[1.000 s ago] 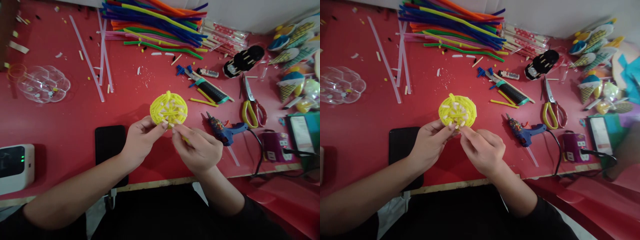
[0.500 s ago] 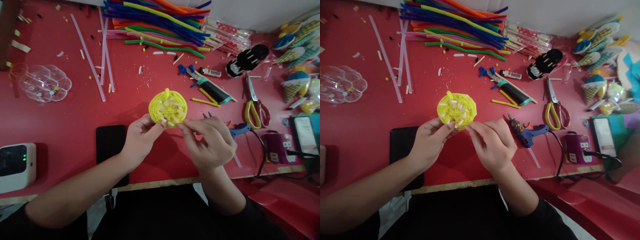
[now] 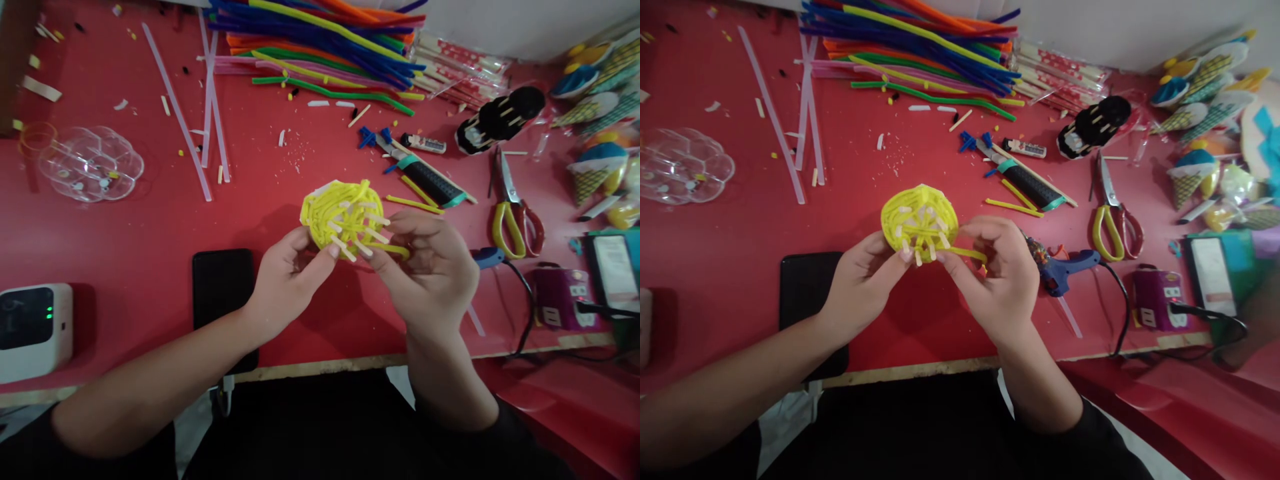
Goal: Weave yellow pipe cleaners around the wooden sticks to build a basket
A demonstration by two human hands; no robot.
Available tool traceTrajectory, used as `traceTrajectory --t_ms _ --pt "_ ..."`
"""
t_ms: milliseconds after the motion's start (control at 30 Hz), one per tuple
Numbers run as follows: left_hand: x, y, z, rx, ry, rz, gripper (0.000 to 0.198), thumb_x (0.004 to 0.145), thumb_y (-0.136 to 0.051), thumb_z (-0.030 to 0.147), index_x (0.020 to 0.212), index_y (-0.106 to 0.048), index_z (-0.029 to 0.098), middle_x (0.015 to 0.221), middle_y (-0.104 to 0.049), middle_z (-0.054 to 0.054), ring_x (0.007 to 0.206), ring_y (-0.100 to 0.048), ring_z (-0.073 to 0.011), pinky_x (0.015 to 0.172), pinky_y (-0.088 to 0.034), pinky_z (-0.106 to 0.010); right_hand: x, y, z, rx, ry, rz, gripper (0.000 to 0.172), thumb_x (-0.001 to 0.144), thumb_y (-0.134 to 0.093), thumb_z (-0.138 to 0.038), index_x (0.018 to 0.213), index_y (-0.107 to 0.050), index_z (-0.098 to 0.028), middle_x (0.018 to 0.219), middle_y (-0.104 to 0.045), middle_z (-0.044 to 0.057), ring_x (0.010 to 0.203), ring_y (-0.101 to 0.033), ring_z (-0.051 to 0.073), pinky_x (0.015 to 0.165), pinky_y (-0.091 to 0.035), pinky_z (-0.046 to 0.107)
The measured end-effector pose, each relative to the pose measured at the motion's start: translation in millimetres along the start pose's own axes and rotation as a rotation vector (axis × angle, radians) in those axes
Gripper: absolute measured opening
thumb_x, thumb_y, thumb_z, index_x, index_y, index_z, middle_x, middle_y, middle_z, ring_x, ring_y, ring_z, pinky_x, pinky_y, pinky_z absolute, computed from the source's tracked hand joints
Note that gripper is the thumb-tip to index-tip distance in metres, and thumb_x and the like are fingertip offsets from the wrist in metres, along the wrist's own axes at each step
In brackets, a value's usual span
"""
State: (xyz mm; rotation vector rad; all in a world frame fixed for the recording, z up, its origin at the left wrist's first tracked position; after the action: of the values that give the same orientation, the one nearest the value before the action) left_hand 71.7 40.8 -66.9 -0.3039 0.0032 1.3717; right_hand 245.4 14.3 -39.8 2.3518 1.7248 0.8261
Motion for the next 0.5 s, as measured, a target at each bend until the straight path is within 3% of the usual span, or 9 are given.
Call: traceTrajectory --t_ms 133,233,367,500 --pt "-0.4 -3.6 2.7 -0.062 -0.011 -0.061 0.009 0.091 -0.073 0.029 0.093 -0.078 0.022 0.100 -0.082 -0.003 0.100 -0.075 -0.0210 0.092 -0.058 -0.031 5.4 0.5 7.0 0.186 -0.134 -0.084 0.040 0.075 -0.089 -0.022 0.108 -0.067 -0.025 0.094 -0.070 -0.001 0.073 -0.064 0.012 0.054 -0.053 0.022" --pt "-1.9 -5.1 1.6 -0.123 -0.012 -0.114 0.007 0.092 -0.072 0.026 0.096 -0.077 0.022 0.103 -0.081 -0.004 0.103 -0.075 -0.0210 0.096 -0.058 -0.033 5.8 -1.4 9.5 0.280 -0.186 -0.166 0.041 0.079 -0.088 -0.027 0.112 -0.064 -0.027 0.096 -0.072 0.000 0.078 -0.070 0.014 0.060 -0.060 0.024" --pt "-3.2 -5.2 -3.6 -0.142 -0.023 -0.141 0.018 0.086 -0.078 0.024 0.104 -0.076 0.022 0.107 -0.080 -0.005 0.100 -0.074 -0.0206 0.093 -0.059 -0.033 3.9 -3.5 7.5 0.298 -0.142 -0.154 0.038 0.081 -0.086 -0.029 0.109 -0.061 -0.029 0.096 -0.074 -0.001 0.080 -0.074 0.015 0.064 -0.063 0.025" --pt "-2.9 -4.2 -5.2 -0.091 -0.016 -0.129 0.015 0.085 -0.080 0.026 0.100 -0.079 0.021 0.104 -0.078 -0.007 0.101 -0.071 -0.0199 0.095 -0.058 -0.032 0.8 -6.3 5.7 0.276 -0.081 -0.124 0.034 0.083 -0.085 -0.031 0.104 -0.057 -0.029 0.089 -0.069 -0.004 0.072 -0.071 0.013 0.059 -0.060 0.023"
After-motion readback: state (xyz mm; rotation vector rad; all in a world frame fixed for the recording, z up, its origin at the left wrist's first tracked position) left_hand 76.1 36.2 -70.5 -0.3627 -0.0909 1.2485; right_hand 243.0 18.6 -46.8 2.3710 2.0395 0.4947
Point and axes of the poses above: each hand's wrist, its own x-axis towards the middle knuckle, its own y-axis out of the back of the hand, z = x × y, the point moved 4 cm from there along x, towards the middle knuckle
